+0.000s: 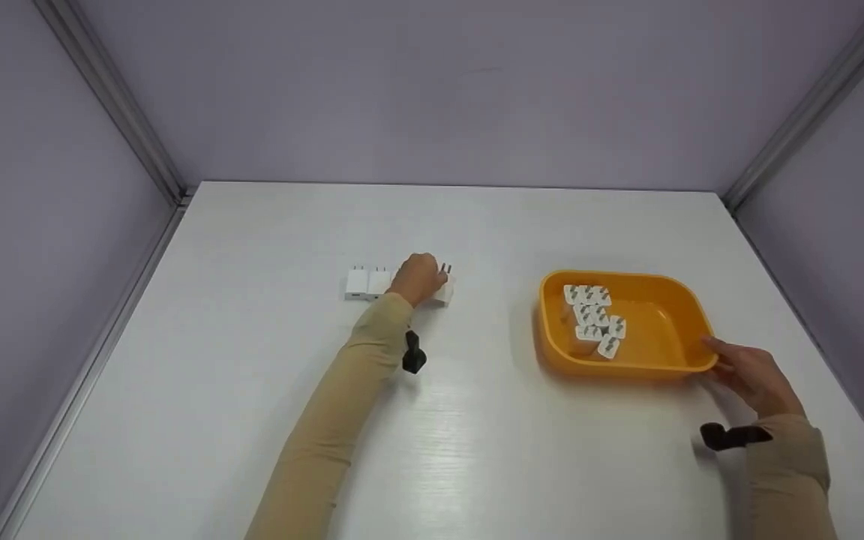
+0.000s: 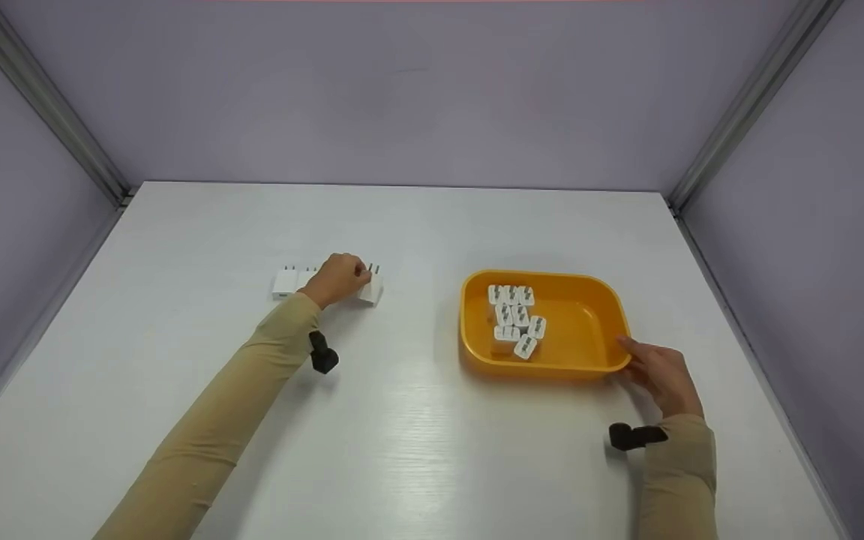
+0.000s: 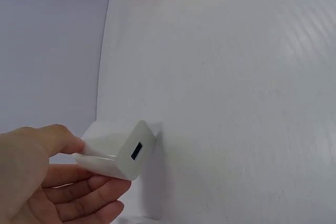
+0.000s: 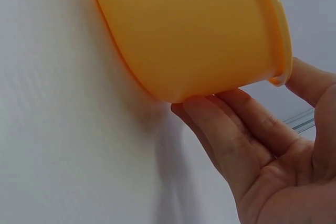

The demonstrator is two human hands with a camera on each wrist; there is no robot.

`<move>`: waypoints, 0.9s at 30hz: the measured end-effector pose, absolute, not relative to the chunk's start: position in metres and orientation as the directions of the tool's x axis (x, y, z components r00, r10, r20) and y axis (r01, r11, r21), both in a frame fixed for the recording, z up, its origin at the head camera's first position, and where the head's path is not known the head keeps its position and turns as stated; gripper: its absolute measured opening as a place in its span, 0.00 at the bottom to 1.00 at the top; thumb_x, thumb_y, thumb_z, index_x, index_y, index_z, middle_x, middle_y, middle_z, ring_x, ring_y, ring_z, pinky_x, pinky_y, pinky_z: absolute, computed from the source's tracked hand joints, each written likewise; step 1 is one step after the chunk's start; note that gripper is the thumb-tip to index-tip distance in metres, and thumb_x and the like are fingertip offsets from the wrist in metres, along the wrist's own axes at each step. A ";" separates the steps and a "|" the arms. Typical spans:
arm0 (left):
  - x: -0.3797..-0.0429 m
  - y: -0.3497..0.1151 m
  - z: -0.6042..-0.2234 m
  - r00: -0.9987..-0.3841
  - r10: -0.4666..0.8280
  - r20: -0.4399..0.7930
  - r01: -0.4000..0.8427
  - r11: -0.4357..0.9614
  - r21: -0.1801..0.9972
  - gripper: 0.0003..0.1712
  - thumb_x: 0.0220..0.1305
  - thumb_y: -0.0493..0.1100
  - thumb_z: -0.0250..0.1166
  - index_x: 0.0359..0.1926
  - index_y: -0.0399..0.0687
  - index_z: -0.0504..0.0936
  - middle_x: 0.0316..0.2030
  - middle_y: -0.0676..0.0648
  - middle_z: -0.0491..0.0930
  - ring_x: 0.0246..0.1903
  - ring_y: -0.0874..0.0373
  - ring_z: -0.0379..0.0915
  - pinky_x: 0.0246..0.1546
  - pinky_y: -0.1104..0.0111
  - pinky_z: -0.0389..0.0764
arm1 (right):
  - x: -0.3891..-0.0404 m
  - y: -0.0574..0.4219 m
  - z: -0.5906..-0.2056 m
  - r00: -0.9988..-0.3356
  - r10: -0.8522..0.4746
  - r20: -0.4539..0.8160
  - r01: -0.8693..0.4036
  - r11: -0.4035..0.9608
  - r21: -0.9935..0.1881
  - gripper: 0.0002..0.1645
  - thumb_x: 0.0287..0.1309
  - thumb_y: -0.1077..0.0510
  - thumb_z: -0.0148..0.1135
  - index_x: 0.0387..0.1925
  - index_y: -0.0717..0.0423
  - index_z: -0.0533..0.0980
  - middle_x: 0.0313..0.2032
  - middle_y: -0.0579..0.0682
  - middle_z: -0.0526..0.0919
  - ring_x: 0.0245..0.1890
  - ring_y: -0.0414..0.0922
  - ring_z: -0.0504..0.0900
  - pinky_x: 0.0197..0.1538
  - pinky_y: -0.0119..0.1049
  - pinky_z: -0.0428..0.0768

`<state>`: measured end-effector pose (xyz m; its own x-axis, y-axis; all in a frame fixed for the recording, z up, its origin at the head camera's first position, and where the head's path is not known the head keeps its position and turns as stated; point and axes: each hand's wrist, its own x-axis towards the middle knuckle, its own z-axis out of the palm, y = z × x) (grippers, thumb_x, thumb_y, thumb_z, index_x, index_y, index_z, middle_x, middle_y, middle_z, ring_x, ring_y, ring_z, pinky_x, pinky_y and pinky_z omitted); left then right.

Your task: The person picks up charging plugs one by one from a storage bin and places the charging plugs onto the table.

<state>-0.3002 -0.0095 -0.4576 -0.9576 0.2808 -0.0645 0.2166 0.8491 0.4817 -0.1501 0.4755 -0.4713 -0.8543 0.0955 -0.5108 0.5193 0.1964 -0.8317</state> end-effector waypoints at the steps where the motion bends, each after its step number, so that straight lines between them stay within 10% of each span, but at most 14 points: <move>1: -0.300 -0.009 -0.457 -0.961 0.271 -0.059 0.210 0.850 0.483 0.14 0.70 0.41 0.53 0.29 0.36 0.74 0.25 0.47 0.71 0.26 0.57 0.61 0.30 0.68 0.64 | -0.150 0.475 -0.471 -0.857 0.090 -0.508 0.515 0.181 -0.838 0.23 0.58 0.39 0.62 0.50 0.46 0.76 0.36 0.31 0.81 0.38 0.29 0.82 0.47 0.23 0.82; 9: -0.293 -0.003 -0.460 -0.982 0.189 0.018 0.174 0.863 0.474 0.14 0.69 0.37 0.54 0.37 0.29 0.82 0.36 0.34 0.86 0.35 0.49 0.84 0.39 0.58 0.85 | -0.149 0.475 -0.472 -0.863 0.092 -0.496 0.504 0.203 -0.839 0.21 0.60 0.40 0.61 0.48 0.47 0.78 0.38 0.32 0.79 0.39 0.29 0.81 0.47 0.23 0.82; 14: -0.290 0.000 -0.464 -0.992 0.119 0.043 0.126 0.896 0.425 0.14 0.70 0.37 0.53 0.39 0.31 0.83 0.37 0.35 0.86 0.38 0.45 0.86 0.38 0.57 0.87 | -0.150 0.474 -0.474 -0.861 0.105 -0.498 0.504 0.303 -0.809 0.41 0.60 0.36 0.58 0.64 0.60 0.67 0.40 0.30 0.76 0.40 0.27 0.79 0.48 0.21 0.81; 27: -0.287 0.009 -0.470 -0.994 0.067 0.090 0.095 0.930 0.355 0.12 0.68 0.39 0.57 0.38 0.35 0.84 0.35 0.39 0.87 0.35 0.49 0.86 0.35 0.60 0.87 | -0.148 0.474 -0.474 -0.856 0.107 -0.506 0.514 0.296 -0.805 0.44 0.60 0.36 0.58 0.66 0.62 0.64 0.40 0.30 0.76 0.39 0.26 0.79 0.48 0.20 0.81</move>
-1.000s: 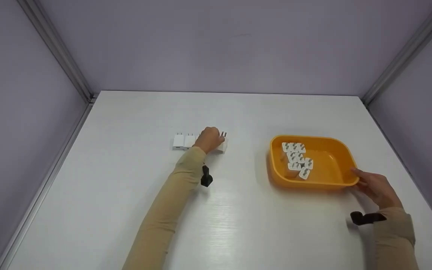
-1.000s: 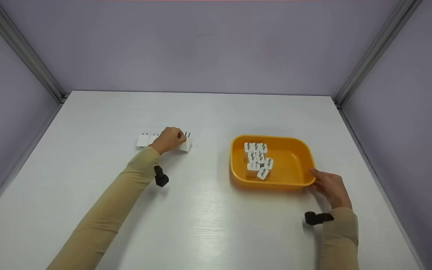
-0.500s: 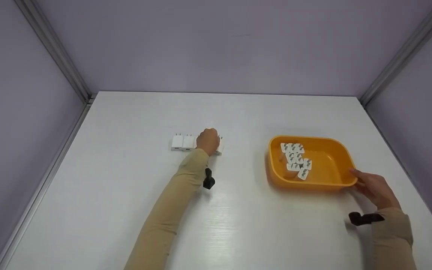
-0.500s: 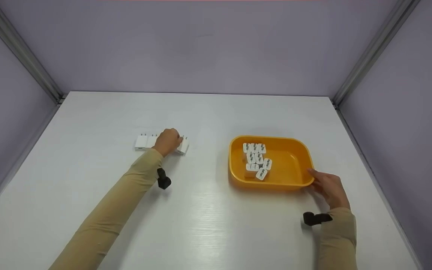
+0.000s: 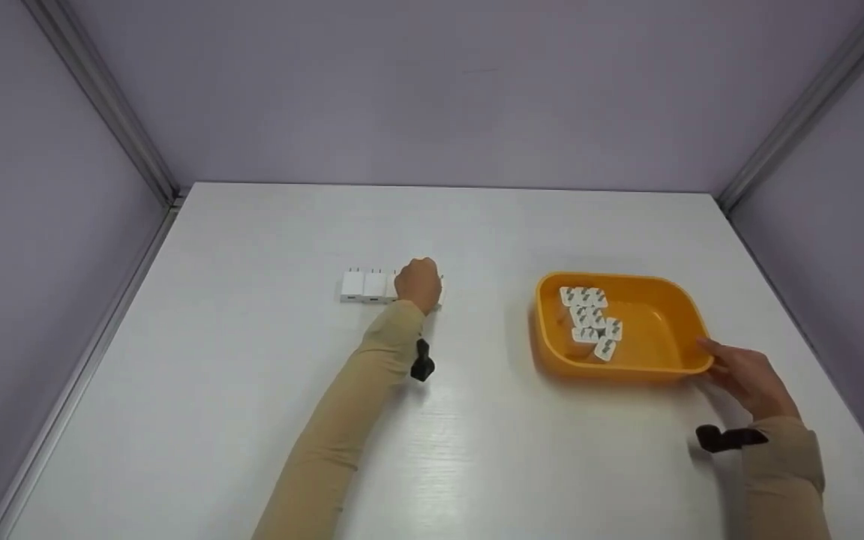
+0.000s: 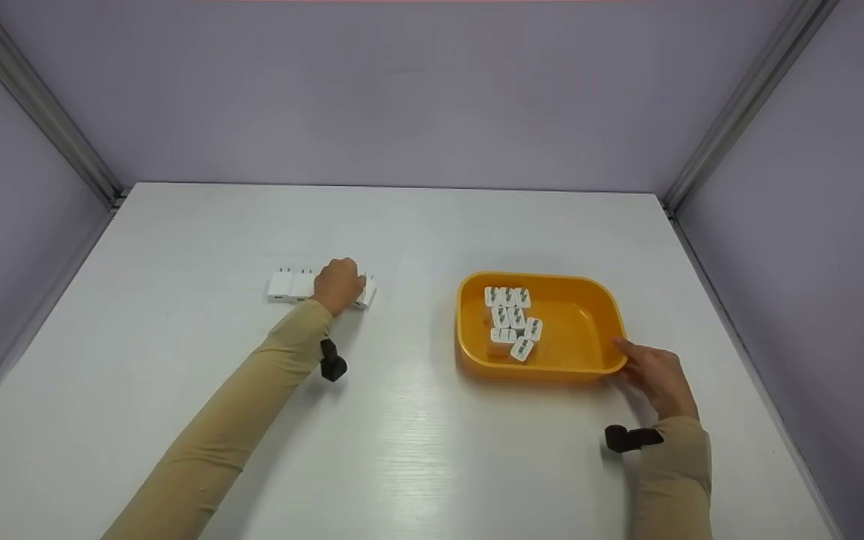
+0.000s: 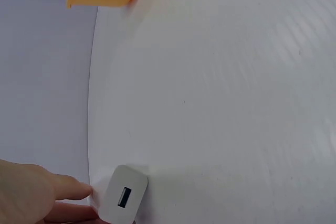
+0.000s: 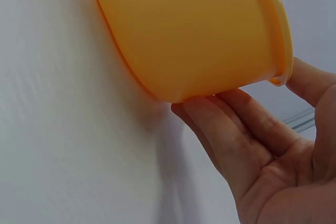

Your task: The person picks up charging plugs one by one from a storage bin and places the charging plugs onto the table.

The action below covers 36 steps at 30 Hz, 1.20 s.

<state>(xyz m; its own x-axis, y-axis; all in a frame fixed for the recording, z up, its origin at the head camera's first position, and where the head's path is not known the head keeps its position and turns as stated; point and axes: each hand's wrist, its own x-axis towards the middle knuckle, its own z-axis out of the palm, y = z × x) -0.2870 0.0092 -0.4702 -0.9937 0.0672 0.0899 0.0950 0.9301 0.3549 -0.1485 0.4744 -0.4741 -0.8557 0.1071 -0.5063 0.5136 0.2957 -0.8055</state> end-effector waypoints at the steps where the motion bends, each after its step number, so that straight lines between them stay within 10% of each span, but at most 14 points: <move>1: -0.287 0.009 -0.470 -0.995 0.069 0.075 0.092 0.926 0.367 0.12 0.68 0.40 0.58 0.39 0.35 0.84 0.35 0.39 0.87 0.35 0.49 0.86 0.35 0.61 0.87 | -0.148 0.475 -0.474 -0.859 0.106 -0.500 0.507 0.311 -0.804 0.43 0.61 0.36 0.57 0.66 0.62 0.64 0.40 0.29 0.76 0.40 0.25 0.79 0.47 0.20 0.81; 36: -0.284 0.012 -0.470 -0.994 -0.021 0.106 0.005 0.972 0.233 0.14 0.67 0.40 0.58 0.45 0.34 0.84 0.40 0.38 0.84 0.40 0.49 0.84 0.39 0.65 0.87 | -0.142 0.476 -0.473 -0.905 0.048 -0.423 0.421 0.239 -0.875 0.22 0.64 0.42 0.57 0.52 0.50 0.78 0.41 0.31 0.81 0.42 0.28 0.82 0.49 0.23 0.82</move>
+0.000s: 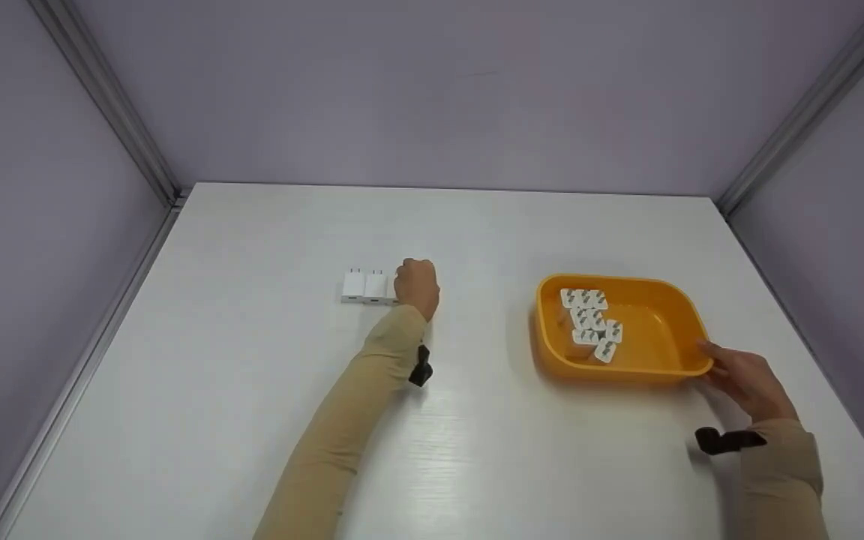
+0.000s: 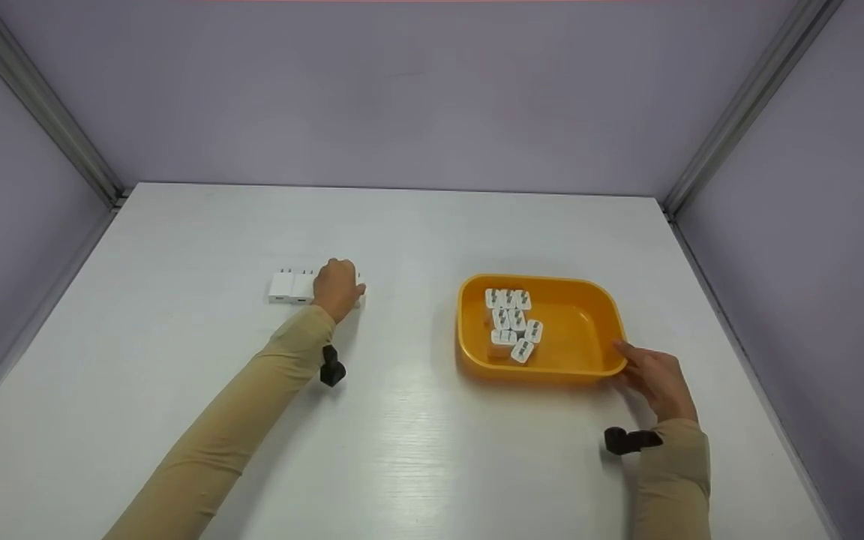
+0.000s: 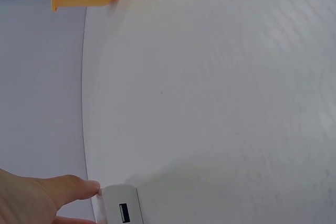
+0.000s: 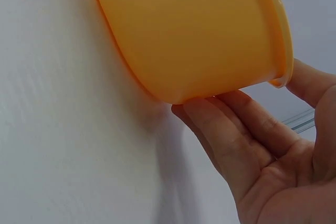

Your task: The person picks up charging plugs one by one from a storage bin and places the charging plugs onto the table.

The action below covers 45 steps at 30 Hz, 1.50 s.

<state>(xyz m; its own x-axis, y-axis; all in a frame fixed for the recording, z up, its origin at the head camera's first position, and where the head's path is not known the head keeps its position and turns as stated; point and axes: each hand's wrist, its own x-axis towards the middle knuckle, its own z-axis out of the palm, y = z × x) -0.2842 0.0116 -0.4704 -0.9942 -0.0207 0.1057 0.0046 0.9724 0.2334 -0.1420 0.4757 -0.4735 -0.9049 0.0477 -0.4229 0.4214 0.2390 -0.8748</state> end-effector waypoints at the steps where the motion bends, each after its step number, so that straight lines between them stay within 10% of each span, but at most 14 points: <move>1: -0.284 0.012 -0.470 -0.994 -0.022 0.108 0.003 0.973 0.230 0.15 0.68 0.40 0.58 0.45 0.33 0.84 0.40 0.38 0.84 0.40 0.49 0.84 0.38 0.65 0.87 | -0.142 0.476 -0.474 -0.905 0.045 -0.422 0.420 0.235 -0.876 0.21 0.64 0.43 0.57 0.52 0.50 0.79 0.40 0.30 0.82 0.42 0.28 0.82 0.49 0.23 0.82; 12: -0.284 0.007 -0.468 -0.991 -0.029 0.132 0.004 0.970 0.244 0.15 0.67 0.41 0.60 0.45 0.33 0.84 0.39 0.37 0.84 0.40 0.48 0.84 0.38 0.65 0.87 | -0.145 0.474 -0.473 -0.889 0.056 -0.455 0.455 0.221 -0.862 0.36 0.62 0.40 0.58 0.62 0.59 0.69 0.40 0.31 0.80 0.41 0.28 0.82 0.49 0.24 0.82; 21: -0.286 0.005 -0.470 -0.993 -0.039 0.114 -0.012 0.974 0.227 0.16 0.68 0.42 0.58 0.46 0.32 0.83 0.41 0.37 0.84 0.42 0.49 0.84 0.39 0.65 0.86 | -0.146 0.473 -0.473 -0.892 0.035 -0.450 0.451 0.112 -0.886 0.20 0.62 0.44 0.60 0.51 0.48 0.76 0.39 0.34 0.82 0.41 0.32 0.84 0.49 0.26 0.83; 29: -0.283 0.011 -0.467 -0.989 -0.015 0.148 0.025 0.964 0.263 0.17 0.65 0.43 0.62 0.45 0.32 0.83 0.41 0.38 0.82 0.43 0.48 0.82 0.40 0.65 0.86 | -0.148 0.472 -0.473 -0.879 0.069 -0.471 0.473 0.244 -0.846 0.41 0.62 0.39 0.58 0.65 0.61 0.64 0.39 0.30 0.80 0.40 0.28 0.82 0.49 0.23 0.82; 35: -0.278 0.018 -0.466 -0.982 0.031 0.189 0.088 0.951 0.298 0.16 0.64 0.43 0.63 0.44 0.32 0.83 0.41 0.38 0.82 0.43 0.48 0.82 0.40 0.64 0.86 | -0.149 0.473 -0.473 -0.871 0.079 -0.484 0.490 0.197 -0.849 0.26 0.61 0.41 0.59 0.54 0.52 0.75 0.37 0.30 0.81 0.39 0.28 0.82 0.47 0.23 0.82; 45: -0.265 0.033 -0.463 -0.960 0.128 0.250 0.194 0.946 0.259 0.13 0.65 0.41 0.62 0.40 0.33 0.83 0.38 0.39 0.82 0.40 0.50 0.83 0.38 0.66 0.86 | -0.150 0.472 -0.475 -0.870 0.083 -0.486 0.491 0.235 -0.839 0.34 0.62 0.39 0.57 0.60 0.57 0.70 0.36 0.29 0.81 0.38 0.28 0.82 0.46 0.22 0.82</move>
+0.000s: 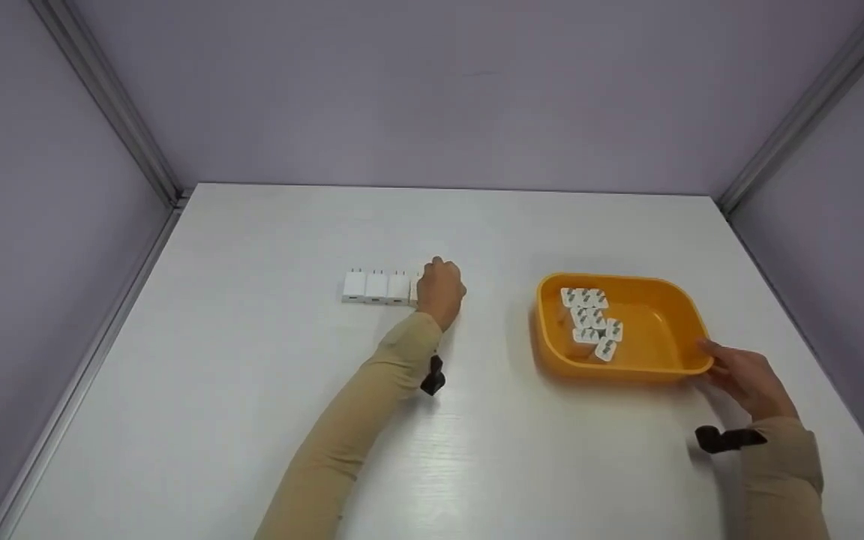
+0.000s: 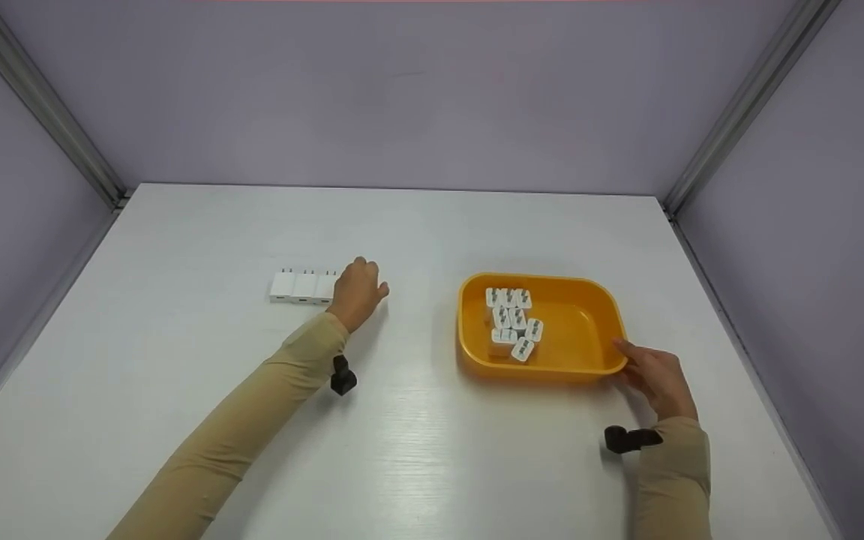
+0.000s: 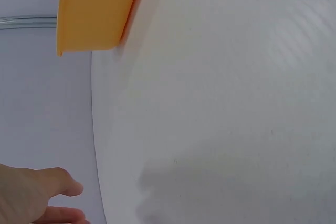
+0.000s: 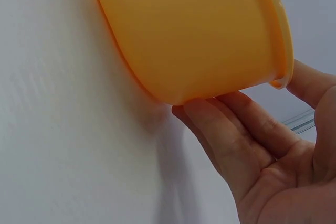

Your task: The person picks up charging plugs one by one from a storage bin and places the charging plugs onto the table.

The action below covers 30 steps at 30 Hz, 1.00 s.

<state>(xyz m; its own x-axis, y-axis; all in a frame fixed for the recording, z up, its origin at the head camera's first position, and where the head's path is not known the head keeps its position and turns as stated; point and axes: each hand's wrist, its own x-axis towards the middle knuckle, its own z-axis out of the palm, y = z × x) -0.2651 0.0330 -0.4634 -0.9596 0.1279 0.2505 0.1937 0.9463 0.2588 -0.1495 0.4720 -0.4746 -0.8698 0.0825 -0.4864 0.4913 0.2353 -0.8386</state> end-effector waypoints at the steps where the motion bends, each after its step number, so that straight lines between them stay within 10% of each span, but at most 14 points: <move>1: -0.264 0.034 -0.463 -0.957 0.137 0.254 0.203 0.945 0.256 0.13 0.65 0.41 0.62 0.40 0.33 0.83 0.38 0.39 0.82 0.40 0.50 0.83 0.38 0.66 0.86 | -0.150 0.472 -0.475 -0.869 0.085 -0.487 0.493 0.238 -0.837 0.35 0.62 0.39 0.57 0.61 0.58 0.69 0.36 0.29 0.81 0.38 0.28 0.82 0.46 0.22 0.82; 30: -0.241 0.066 -0.456 -0.891 0.368 0.267 0.441 0.842 0.312 0.08 0.64 0.38 0.60 0.36 0.36 0.82 0.34 0.42 0.82 0.34 0.54 0.82 0.36 0.67 0.85 | -0.146 0.471 -0.476 -0.878 0.104 -0.468 0.476 0.308 -0.824 0.41 0.61 0.37 0.57 0.66 0.59 0.66 0.42 0.28 0.77 0.40 0.25 0.79 0.47 0.19 0.80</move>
